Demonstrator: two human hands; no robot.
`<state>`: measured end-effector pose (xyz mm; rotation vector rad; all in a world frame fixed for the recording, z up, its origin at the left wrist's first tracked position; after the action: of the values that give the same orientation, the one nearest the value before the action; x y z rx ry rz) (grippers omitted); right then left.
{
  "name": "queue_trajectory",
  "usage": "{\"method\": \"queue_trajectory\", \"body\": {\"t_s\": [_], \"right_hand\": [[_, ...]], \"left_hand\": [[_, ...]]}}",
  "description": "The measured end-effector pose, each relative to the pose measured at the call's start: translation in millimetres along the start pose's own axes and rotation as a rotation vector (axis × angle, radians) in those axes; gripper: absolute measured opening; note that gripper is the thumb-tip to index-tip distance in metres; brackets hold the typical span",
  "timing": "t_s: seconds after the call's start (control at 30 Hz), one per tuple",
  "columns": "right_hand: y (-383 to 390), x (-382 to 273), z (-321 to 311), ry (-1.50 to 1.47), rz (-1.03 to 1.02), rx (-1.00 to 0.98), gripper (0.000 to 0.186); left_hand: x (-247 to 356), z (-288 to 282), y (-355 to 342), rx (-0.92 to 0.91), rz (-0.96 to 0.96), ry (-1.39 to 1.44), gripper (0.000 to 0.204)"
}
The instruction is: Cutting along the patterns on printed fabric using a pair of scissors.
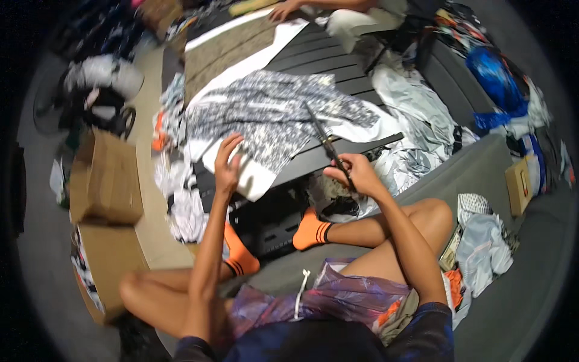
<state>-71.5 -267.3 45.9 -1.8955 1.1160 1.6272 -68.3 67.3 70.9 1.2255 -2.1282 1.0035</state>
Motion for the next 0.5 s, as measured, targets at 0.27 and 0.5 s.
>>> {"method": "queue_trajectory", "body": {"t_s": [0.27,0.5], "right_hand": [[2,13,-25,0.112,-0.033,0.282,0.045],[1,13,-25,0.190,-0.072,0.311,0.056]], "left_hand": [[175,-82,-17,-0.036,0.661,1.079,0.034],[282,-79,-3,-0.466,0.938,1.107,0.032]]}}
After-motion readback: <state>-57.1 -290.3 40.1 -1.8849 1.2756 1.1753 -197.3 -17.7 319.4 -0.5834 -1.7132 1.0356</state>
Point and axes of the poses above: each hand's wrist, its own y-axis away from the middle knuckle, its own z-axis out of the palm, x = y × z, the point moved 4 cm from there along -y, towards the middle knuckle, and after that the axes turned 15 degrees about -x, right-handed, at the moved point
